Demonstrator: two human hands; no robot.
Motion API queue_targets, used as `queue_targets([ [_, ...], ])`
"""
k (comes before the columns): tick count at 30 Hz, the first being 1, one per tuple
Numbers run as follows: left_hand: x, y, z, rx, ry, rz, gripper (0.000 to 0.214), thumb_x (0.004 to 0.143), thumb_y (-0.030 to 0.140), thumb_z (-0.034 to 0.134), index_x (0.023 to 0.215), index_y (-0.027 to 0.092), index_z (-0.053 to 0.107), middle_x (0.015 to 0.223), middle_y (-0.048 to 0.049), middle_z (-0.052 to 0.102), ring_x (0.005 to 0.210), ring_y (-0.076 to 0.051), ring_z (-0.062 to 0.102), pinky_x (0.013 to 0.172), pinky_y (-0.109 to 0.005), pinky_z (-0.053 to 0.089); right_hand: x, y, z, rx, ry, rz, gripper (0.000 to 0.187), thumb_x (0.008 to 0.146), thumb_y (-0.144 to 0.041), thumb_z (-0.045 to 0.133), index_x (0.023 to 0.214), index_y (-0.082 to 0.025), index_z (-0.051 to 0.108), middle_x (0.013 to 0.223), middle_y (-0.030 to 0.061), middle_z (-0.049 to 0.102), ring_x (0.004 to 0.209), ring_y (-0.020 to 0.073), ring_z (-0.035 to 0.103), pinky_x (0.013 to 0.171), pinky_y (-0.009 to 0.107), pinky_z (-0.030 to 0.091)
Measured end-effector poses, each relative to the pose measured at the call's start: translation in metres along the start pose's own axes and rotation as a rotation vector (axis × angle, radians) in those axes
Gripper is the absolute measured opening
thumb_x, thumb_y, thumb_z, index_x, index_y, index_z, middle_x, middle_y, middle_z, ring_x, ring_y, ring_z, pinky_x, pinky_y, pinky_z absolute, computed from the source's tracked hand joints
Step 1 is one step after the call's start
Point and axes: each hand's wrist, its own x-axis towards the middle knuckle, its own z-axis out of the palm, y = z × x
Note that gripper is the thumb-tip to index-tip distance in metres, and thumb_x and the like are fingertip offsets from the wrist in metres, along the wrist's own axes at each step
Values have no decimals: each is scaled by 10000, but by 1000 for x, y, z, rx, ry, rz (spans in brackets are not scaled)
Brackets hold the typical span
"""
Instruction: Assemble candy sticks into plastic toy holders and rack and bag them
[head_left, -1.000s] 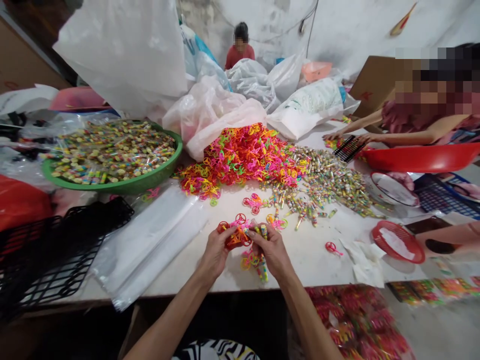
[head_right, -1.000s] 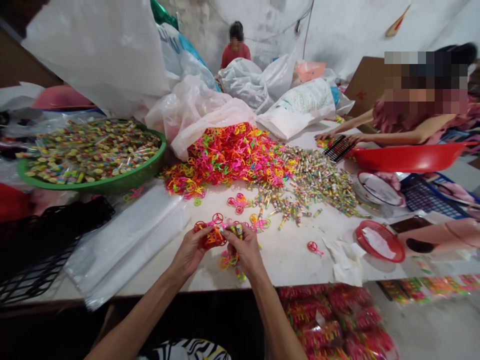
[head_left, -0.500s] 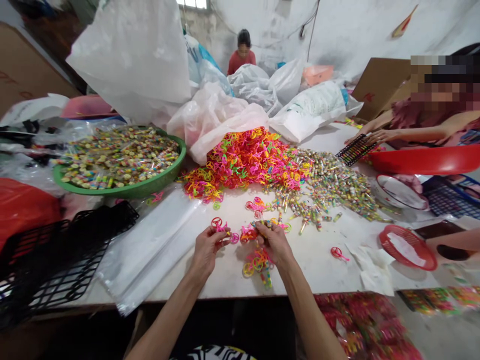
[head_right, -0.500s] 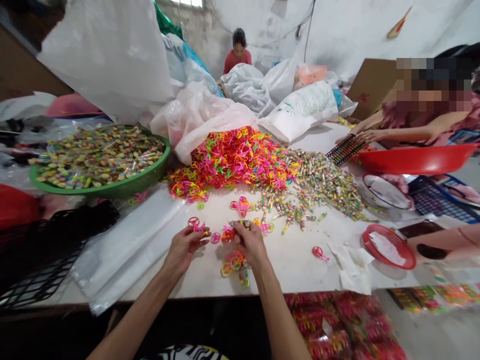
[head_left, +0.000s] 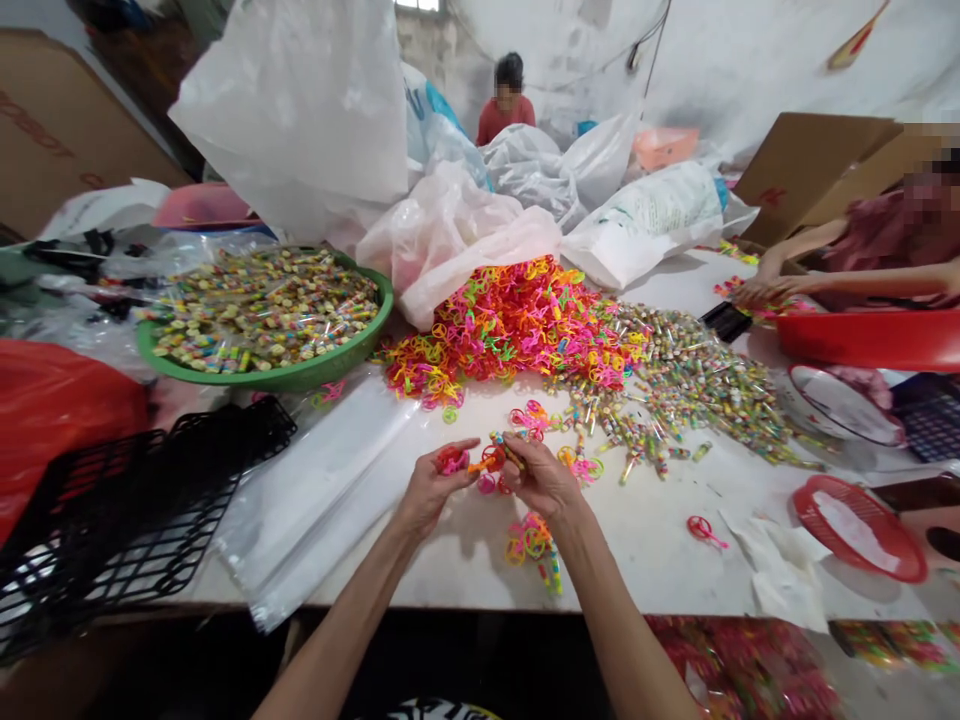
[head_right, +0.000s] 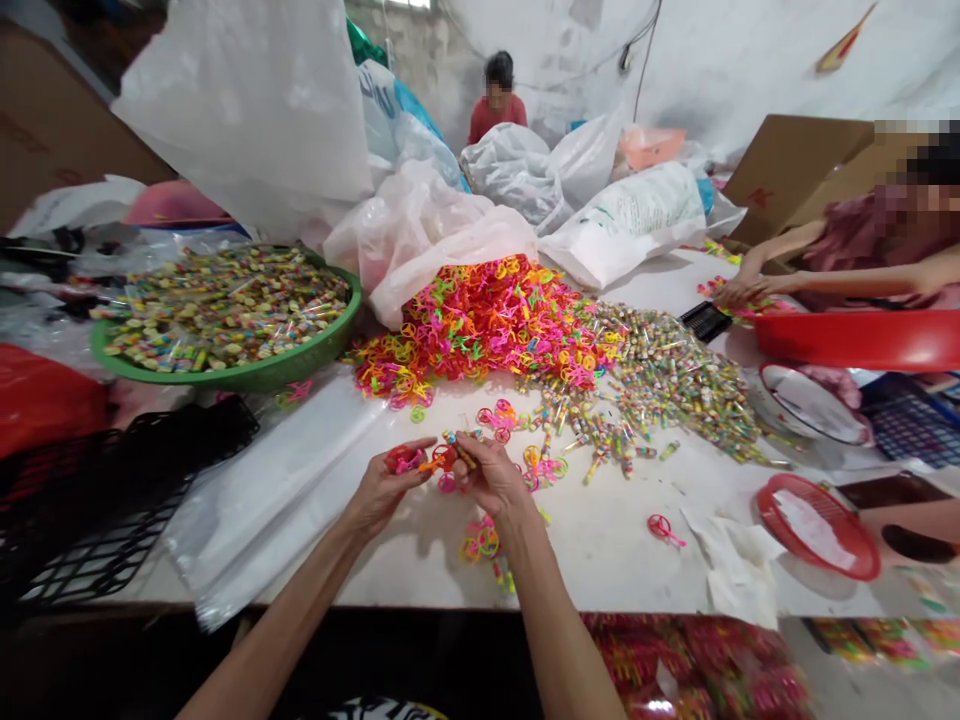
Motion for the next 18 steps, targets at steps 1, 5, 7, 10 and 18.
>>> queue_targets([
  [1, -1, 2, 0, 32, -30, 4, 268, 563, 145, 737, 825, 139, 678, 691, 24, 583, 645, -77, 525, 653, -213, 415, -1, 1, 2, 2, 3, 13, 249, 504, -247, 803, 609, -127, 612, 458, -43, 566, 333, 18, 433, 327, 112, 346],
  [5, -1, 5, 4, 20, 61, -52, 167, 560, 192, 743, 679, 122, 649, 702, -9, 611, 616, -96, 528, 539, -210, 394, -5, 2, 0, -71, 83, -69, 253, 532, -287, 787, 649, -135, 622, 542, -7, 621, 393, 47, 495, 372, 139, 388],
  [7, -1, 5, 4, -2, 121, -122, 165, 579, 217, 733, 677, 122, 642, 641, -9, 608, 572, -96, 527, 487, -205, 376, -9, 0, -7, -217, 141, -184, 242, 571, -300, 764, 689, -135, 631, 586, 11, 640, 392, 56, 492, 360, 157, 360],
  [10, -3, 3, 4, -39, 129, -214, 130, 589, 203, 715, 634, 120, 626, 556, 4, 583, 493, -80, 505, 450, -197, 364, -16, -3, -20, -398, 128, -211, 231, 578, -267, 757, 731, -132, 648, 548, -11, 610, 378, 47, 453, 364, 165, 317],
  [18, -7, -9, 12, -144, 77, -432, 89, 550, 131, 692, 622, 113, 643, 547, -13, 608, 461, -82, 521, 416, -188, 384, -32, 0, -31, -395, -30, -72, 193, 593, -236, 733, 736, -147, 638, 442, -57, 498, 372, 41, 378, 360, 169, 200],
])
